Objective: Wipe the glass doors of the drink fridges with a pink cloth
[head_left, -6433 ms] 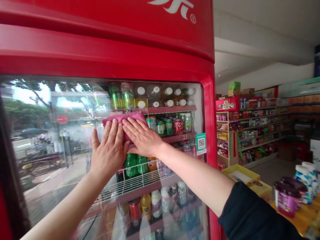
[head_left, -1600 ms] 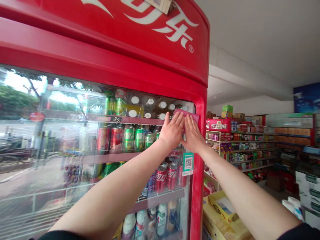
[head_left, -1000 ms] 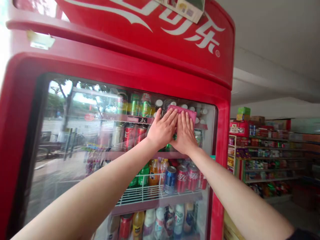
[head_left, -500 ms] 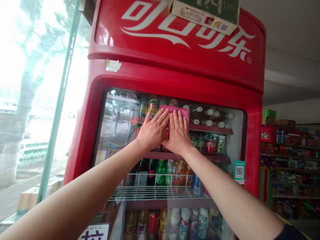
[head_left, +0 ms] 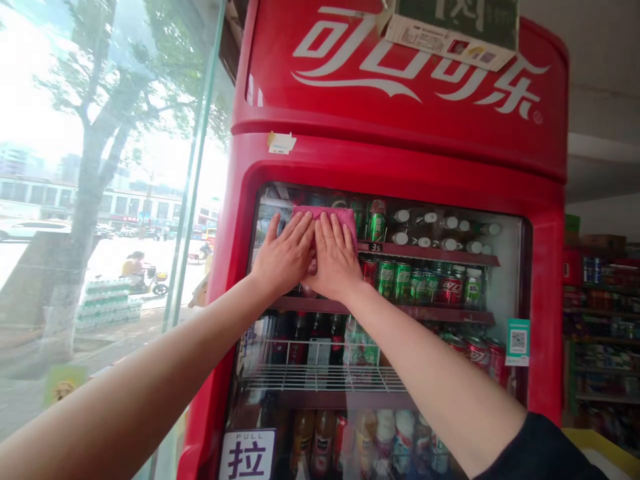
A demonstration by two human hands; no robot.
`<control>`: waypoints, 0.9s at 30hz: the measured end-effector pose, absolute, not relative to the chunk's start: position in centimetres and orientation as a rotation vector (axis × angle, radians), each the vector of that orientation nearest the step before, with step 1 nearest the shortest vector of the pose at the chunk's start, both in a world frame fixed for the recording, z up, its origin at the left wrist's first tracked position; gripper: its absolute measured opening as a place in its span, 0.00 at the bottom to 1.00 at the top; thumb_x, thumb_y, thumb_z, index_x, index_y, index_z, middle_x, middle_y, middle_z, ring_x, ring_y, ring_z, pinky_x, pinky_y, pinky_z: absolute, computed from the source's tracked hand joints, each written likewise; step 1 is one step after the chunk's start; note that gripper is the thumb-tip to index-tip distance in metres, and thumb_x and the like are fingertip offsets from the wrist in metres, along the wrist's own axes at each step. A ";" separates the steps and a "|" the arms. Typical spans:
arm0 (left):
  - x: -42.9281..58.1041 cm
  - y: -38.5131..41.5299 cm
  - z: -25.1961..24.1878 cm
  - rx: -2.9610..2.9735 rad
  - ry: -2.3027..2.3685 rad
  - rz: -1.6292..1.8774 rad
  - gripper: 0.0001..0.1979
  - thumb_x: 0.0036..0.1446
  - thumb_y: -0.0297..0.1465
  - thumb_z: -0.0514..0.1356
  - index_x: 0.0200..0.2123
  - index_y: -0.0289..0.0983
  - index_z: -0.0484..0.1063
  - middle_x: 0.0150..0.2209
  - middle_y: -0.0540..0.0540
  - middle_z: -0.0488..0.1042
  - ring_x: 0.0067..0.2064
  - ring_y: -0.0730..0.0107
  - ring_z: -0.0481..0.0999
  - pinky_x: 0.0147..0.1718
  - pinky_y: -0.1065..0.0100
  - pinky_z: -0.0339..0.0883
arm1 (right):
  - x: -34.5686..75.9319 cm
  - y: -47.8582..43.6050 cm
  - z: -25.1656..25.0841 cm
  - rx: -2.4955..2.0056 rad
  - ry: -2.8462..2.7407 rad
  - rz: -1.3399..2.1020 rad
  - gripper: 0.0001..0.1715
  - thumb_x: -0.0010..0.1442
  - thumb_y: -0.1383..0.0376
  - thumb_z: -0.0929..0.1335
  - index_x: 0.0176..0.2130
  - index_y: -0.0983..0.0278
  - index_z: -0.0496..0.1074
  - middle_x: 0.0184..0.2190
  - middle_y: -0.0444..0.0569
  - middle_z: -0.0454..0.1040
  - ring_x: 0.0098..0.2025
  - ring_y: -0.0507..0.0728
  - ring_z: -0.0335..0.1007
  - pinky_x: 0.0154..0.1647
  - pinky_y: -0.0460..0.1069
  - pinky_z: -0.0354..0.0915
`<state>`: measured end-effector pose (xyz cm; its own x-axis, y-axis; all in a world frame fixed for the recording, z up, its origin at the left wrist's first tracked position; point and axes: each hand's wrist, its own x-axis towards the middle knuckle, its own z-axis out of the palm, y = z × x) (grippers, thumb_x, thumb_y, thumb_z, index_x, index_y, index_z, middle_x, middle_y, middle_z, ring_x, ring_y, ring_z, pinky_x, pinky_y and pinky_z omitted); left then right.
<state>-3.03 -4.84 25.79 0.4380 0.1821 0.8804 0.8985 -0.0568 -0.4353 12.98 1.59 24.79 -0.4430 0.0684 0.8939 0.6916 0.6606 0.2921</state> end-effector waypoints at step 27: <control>-8.2 -13.3 7.6 -1.574 -1.361 -1.081 0.25 0.74 0.33 0.55 0.70 0.35 0.72 0.75 0.34 0.68 0.82 0.44 0.54 0.79 0.34 0.47 | 1.9 -2.9 7.6 -0.600 -1.981 -0.641 0.41 0.79 0.56 0.64 0.82 0.65 0.52 0.85 0.59 0.41 0.86 0.71 0.36 0.85 0.70 0.45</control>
